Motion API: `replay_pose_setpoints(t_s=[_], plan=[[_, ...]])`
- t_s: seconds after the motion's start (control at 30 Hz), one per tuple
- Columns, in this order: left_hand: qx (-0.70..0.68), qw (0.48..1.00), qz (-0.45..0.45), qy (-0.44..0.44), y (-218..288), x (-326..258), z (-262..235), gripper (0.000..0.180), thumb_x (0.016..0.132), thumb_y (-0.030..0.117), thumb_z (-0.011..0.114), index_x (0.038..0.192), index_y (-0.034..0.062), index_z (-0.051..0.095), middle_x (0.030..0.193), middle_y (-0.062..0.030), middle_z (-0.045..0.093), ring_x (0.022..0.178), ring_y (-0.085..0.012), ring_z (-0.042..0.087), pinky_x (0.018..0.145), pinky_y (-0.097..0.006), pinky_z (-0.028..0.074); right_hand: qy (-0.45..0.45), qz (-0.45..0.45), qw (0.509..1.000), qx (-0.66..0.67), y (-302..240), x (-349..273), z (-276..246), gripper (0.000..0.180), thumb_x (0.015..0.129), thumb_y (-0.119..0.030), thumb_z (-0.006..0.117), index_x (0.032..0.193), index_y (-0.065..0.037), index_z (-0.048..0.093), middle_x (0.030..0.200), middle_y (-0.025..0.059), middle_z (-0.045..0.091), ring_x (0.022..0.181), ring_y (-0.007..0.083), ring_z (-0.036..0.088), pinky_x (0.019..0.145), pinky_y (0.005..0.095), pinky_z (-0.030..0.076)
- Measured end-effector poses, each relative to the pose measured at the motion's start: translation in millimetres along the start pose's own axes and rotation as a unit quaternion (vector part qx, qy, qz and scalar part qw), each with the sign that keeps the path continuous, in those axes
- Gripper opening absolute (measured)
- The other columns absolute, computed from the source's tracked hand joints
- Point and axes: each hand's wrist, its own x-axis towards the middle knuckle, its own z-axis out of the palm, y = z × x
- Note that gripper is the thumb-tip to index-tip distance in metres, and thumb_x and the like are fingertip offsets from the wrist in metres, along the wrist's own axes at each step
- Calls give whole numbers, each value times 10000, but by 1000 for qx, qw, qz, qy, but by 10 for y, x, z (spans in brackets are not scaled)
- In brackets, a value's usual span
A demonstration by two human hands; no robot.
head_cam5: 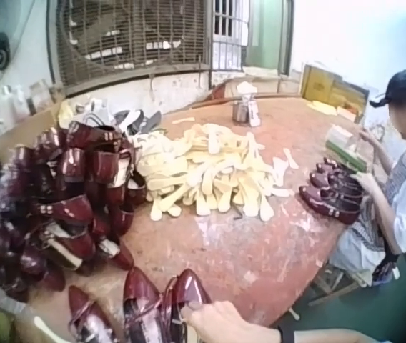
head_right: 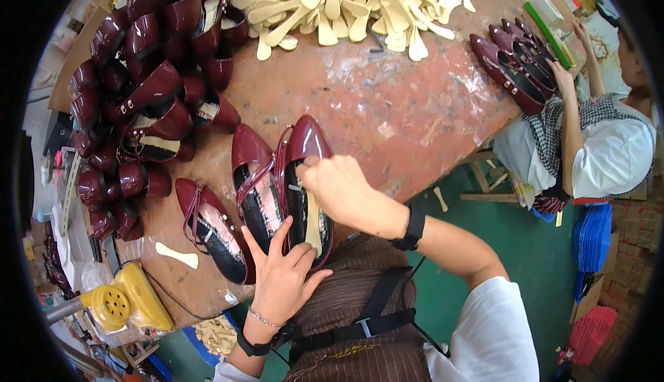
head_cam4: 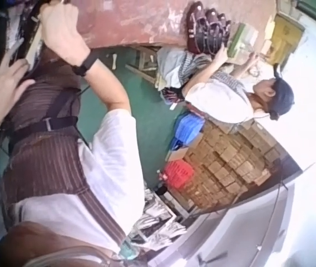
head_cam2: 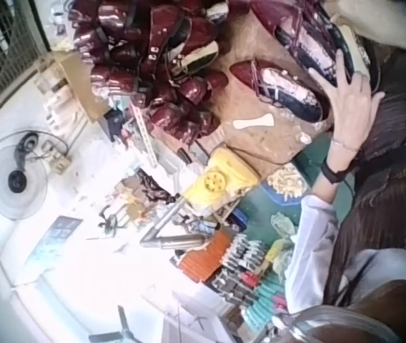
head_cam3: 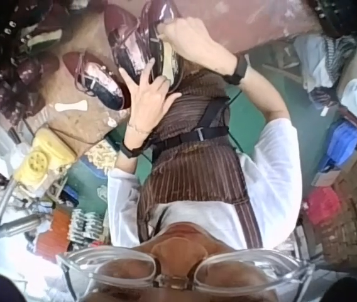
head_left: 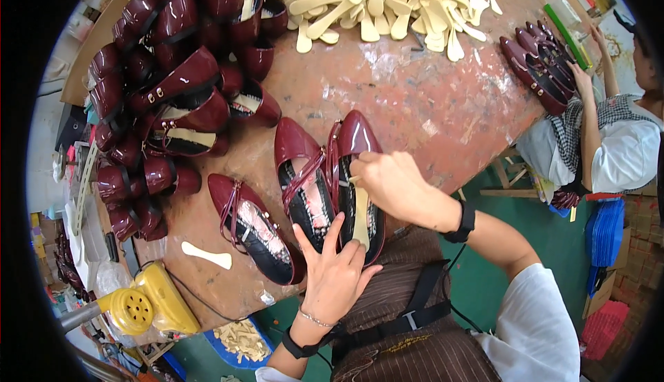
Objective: The recorder is inserting beige padding or stiffeners into the heels and soles of dark red shoes at a factory workbench.
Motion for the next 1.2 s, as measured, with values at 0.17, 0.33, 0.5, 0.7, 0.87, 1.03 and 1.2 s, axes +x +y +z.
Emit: replay_pose_setpoints(t_s=[0.17, 0.33, 0.5, 0.7, 0.87, 1.03, 1.2], plan=[[-19, 1000, 12, 16, 16, 17, 12, 347, 817, 356, 739, 924, 26, 724, 979, -50, 612, 1352, -348, 428, 1070, -825, 83, -4, -8, 998, -60, -78, -47, 41, 217, 774, -84, 659, 962, -49, 554, 886, 109, 574, 688, 305, 676, 557, 401, 547], [-12, 1000, 11, 6, 24, 19, -39, 355, 815, 363, 739, 913, 22, 731, 980, -59, 609, 1348, -348, 429, 1070, -826, 91, -8, -53, 994, -99, -77, -104, 53, 148, 747, -116, 664, 873, -53, 622, 942, 111, 551, 725, 242, 690, 594, 372, 561], [-21, 1000, 13, 5, 1, -17, -27, 373, 819, 370, 733, 944, 19, 726, 1001, -59, 608, 1347, -346, 426, 1075, -816, 104, -15, -45, 997, 67, 80, 36, -198, 82, 781, -128, 713, 841, -75, 733, 855, 90, 649, 732, 274, 686, 620, 392, 549], [-64, 993, -12, 98, -44, -271, -65, 337, 824, 358, 770, 1032, 96, 733, 1154, -39, 632, 1309, -303, 474, 1116, -755, 157, 116, 184, 974, 60, 828, 715, -521, 152, 838, -177, 712, 928, -69, 772, 838, 167, 733, 736, 298, 719, 665, 386, 553], [-77, 980, -78, 169, -171, -467, -141, 288, 751, 263, 829, 978, 104, 749, 1095, -53, 669, 1213, -312, 560, 1150, -589, 283, 184, 253, 949, -45, 1308, 1417, -412, 337, 831, -329, 754, 982, -29, 727, 922, 226, 718, 886, 399, 702, 765, 475, 548], [-65, 968, -129, 203, -265, -607, -194, 252, 748, 219, 822, 954, 93, 751, 1041, -60, 682, 1146, -312, 600, 1090, -552, 379, 161, 279, 942, -94, 1509, 1663, -275, 575, 755, -450, 813, 1097, -15, 657, 1035, 232, 696, 977, 419, 676, 807, 491, 541], [-70, 967, -132, 208, -323, -684, -139, 260, 771, 242, 817, 971, 93, 744, 1078, -39, 662, 1157, -282, 586, 1085, -540, 374, 210, 268, 936, -85, 1494, 1644, -256, 290, 881, -299, 601, 912, -41, 729, 878, 235, 715, 850, 422, 697, 775, 504, 544]])
